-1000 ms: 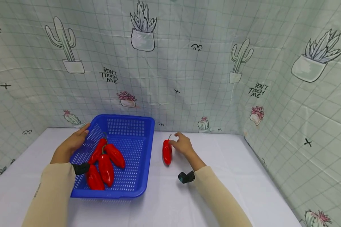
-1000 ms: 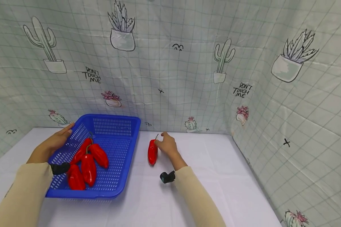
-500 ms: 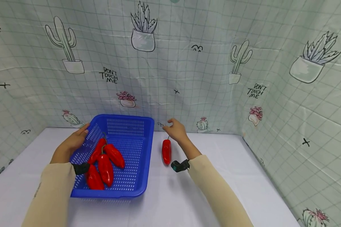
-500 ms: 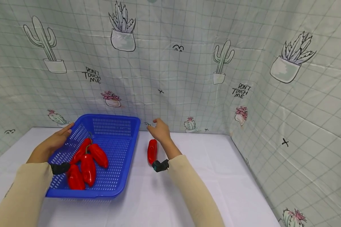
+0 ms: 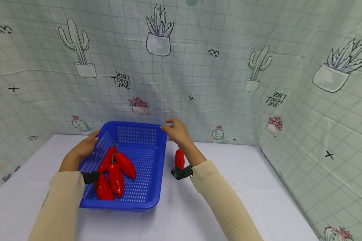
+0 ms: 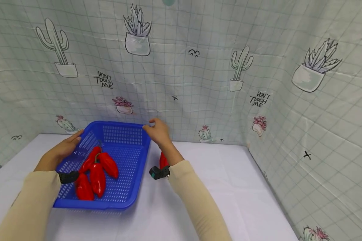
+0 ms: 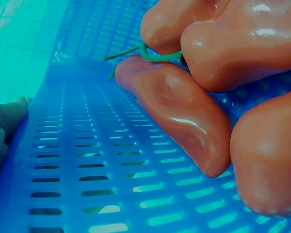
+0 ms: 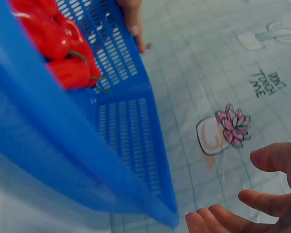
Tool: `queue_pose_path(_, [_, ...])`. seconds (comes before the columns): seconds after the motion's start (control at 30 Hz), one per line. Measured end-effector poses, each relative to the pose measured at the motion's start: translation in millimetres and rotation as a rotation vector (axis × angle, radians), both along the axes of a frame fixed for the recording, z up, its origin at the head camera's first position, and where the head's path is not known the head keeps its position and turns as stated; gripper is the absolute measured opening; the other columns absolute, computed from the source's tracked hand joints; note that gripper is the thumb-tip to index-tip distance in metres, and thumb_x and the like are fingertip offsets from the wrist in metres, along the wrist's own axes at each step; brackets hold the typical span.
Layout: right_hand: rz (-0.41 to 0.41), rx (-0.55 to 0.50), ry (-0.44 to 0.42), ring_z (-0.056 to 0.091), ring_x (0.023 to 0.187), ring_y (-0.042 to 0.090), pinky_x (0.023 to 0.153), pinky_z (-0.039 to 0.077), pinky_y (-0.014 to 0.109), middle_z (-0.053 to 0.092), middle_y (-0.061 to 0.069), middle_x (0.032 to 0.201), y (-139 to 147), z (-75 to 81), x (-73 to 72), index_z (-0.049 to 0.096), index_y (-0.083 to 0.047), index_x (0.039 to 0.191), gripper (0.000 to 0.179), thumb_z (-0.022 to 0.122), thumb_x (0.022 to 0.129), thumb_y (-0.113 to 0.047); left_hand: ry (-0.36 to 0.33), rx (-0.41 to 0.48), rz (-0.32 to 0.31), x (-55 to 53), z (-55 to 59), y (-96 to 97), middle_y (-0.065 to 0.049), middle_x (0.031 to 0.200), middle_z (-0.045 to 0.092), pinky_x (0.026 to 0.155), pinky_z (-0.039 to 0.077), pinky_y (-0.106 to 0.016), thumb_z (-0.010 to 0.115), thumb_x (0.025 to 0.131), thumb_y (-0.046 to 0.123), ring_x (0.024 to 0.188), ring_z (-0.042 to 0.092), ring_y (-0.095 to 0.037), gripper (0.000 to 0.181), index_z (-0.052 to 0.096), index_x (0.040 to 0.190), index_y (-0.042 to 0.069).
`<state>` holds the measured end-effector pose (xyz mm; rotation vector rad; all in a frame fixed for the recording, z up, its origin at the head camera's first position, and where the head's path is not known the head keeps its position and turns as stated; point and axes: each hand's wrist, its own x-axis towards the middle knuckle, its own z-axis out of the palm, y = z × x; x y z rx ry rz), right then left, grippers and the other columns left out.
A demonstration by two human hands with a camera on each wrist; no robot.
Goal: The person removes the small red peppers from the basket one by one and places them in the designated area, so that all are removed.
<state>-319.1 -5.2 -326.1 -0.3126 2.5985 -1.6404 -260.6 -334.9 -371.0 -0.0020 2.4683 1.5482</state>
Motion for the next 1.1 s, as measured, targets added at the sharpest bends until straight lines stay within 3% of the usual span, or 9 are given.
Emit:
queue_pose_path(0.13, [0.033, -0.044, -0.036, 0.062, 0.113, 0.036, 0.083, 0.059, 0.040, 0.062, 0.020, 0.125, -11.7, 2.6, 1.3, 0.051, 0.000, 0.137, 0.047, 0.060, 0.097, -0.023, 0.016, -0.014, -0.005, 1.2, -1.5, -1.1, -0.037, 0.154, -0.012, 0.112, 0.015, -0.070, 0.009, 0.108, 0.019, 0.140, 0.007, -0.061, 0.052, -0.014, 0.152, 0.003])
queue_pose_path(0.33, [0.059, -0.076, -0.069, 0.066, 0.106, 0.036, 0.083, 0.059, 0.040, 0.061, 0.021, 0.127, -34.2, 6.7, 1.8, 0.051, -0.002, 0.136, 0.045, 0.061, 0.096, -0.020, 0.046, -0.026, 0.017, 1.2, -3.5, 0.8, -0.036, 0.155, -0.009, 0.114, 0.011, -0.069, 0.012, 0.108, 0.018, 0.142, 0.003, -0.059, 0.053, -0.010, 0.153, 0.002])
queue_pose_path(0.57, [0.105, -0.042, -0.069, 0.066, 0.105, 0.036, 0.079, 0.060, 0.038, 0.057, 0.020, 0.132, -64.0, 6.5, 5.5, 0.053, -0.001, 0.134, 0.044, 0.062, 0.096, -0.021, 0.050, -0.033, 0.021, 1.7, -3.5, 0.9, -0.036, 0.156, -0.009, 0.114, 0.012, -0.068, 0.012, 0.108, 0.017, 0.143, 0.003, -0.058, 0.053, -0.010, 0.153, 0.000])
queue_pose_path(0.8, [0.108, -0.030, -0.104, 0.065, 0.106, 0.037, 0.078, 0.060, 0.038, 0.057, 0.021, 0.129, -79.2, -4.1, 3.0, 0.053, -0.001, 0.134, 0.043, 0.062, 0.096, -0.021, 0.082, -0.044, 0.035, -3.1, -4.8, 4.5, -0.034, 0.157, -0.008, 0.116, 0.006, -0.067, 0.015, 0.108, 0.015, 0.144, -0.002, -0.055, 0.053, -0.006, 0.154, -0.001])
queue_pose_path(0.93, [0.099, 0.017, -0.107, 0.067, 0.098, 0.033, 0.073, 0.061, 0.035, 0.060, 0.020, 0.121, -86.2, -13.9, 1.8, 0.055, -0.002, 0.132, 0.041, 0.062, 0.096, -0.022, 0.072, -0.044, 0.037, -4.3, -5.2, 5.9, -0.034, 0.157, -0.006, 0.116, 0.008, -0.066, 0.015, 0.108, 0.015, 0.144, 0.002, -0.055, 0.052, -0.006, 0.154, 0.000])
queue_pose_path(1.1, [0.115, 0.027, -0.123, 0.066, 0.102, 0.032, 0.076, 0.061, 0.038, 0.058, 0.019, 0.128, -100.0, -24.9, 1.9, 0.056, -0.002, 0.129, 0.040, 0.062, 0.096, -0.024, 0.065, -0.076, 0.052, -3.2, -4.9, 3.4, -0.035, 0.157, -0.006, 0.115, 0.009, -0.067, 0.015, 0.108, 0.015, 0.144, 0.003, -0.057, 0.052, -0.006, 0.154, 0.000])
